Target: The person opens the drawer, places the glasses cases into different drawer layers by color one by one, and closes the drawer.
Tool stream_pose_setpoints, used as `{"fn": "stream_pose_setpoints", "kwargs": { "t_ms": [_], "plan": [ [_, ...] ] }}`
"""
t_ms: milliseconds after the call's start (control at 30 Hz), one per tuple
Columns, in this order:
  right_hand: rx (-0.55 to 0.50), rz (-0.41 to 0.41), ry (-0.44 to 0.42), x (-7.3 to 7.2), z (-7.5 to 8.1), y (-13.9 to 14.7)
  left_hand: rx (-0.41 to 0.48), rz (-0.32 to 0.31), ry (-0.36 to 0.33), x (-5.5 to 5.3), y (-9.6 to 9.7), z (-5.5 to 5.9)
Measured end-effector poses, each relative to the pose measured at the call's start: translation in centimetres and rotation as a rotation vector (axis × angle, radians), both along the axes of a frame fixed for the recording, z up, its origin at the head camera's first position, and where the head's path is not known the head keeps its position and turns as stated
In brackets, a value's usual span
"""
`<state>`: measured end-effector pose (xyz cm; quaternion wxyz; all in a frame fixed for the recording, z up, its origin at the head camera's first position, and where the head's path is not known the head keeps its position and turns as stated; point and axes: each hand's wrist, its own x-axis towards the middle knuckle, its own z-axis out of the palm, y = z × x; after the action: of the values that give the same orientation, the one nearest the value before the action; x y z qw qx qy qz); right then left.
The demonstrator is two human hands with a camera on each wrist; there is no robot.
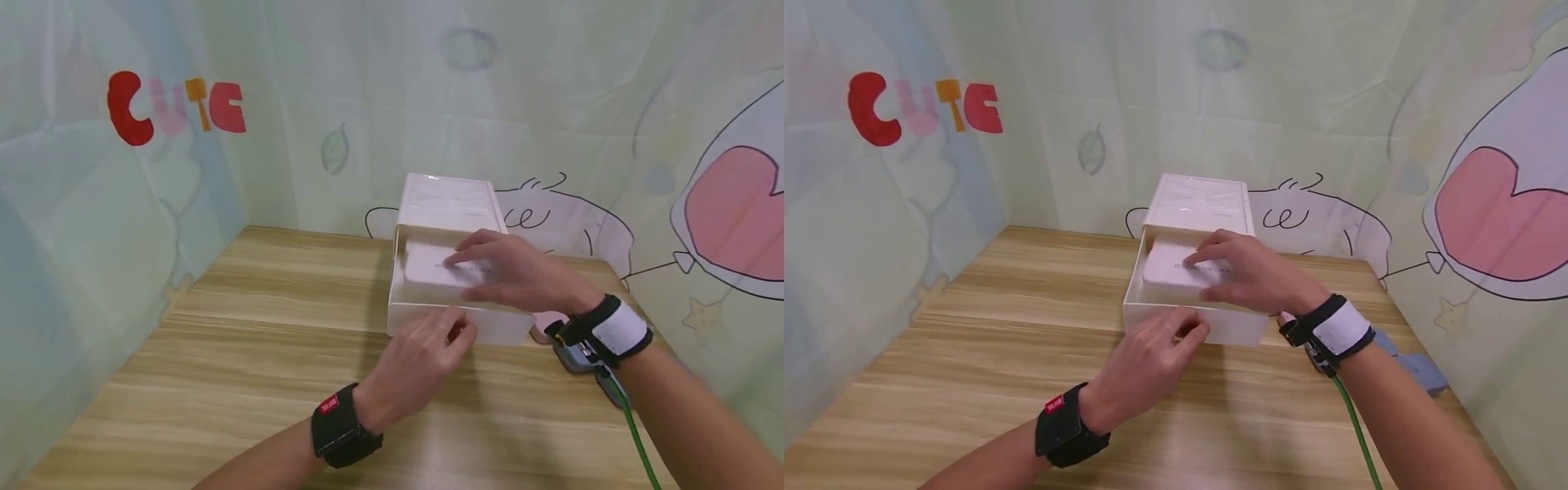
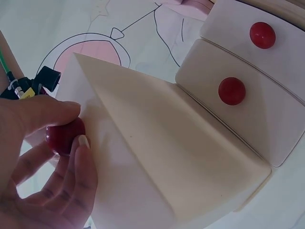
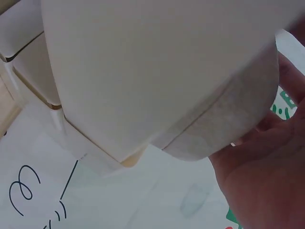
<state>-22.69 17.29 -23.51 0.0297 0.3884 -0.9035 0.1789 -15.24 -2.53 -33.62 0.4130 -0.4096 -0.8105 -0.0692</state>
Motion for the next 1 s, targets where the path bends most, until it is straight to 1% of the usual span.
{"fn": "stream_pose_setpoints", "kwargs": {
  "t_ms": [67, 233, 433, 533, 767, 1000],
  "plan": [
    [0.018, 0.005, -0.010, -0.2, -0.3, -0.2, 0.003, 0.000, -0.005, 0.0, 0.0, 0.0],
    [0.029, 0.038, 0.006, -0.7, -1.1, -0.4, 0.004, 0.009, -0.006, 0.1, 0.0, 0.0],
    [0.050, 0.044, 0.002, -1.1, -1.8, -0.4, 0.002, 0.005, -0.017, 0.2, -0.1, -0.1],
    [0.041, 0.048, -0.010, -1.3, -2.1, -0.4, 0.005, 0.002, -0.020, 0.2, -0.1, -0.1],
    [0.036, 0.036, -0.037, -1.7, -2.5, -0.3, 0.013, -0.007, -0.015, 0.1, -0.1, -0.2],
    [0.040, 0.016, -0.051, -1.7, -2.6, -0.2, 0.016, -0.008, -0.008, 0.1, -0.1, 0.0]
  ]
}}
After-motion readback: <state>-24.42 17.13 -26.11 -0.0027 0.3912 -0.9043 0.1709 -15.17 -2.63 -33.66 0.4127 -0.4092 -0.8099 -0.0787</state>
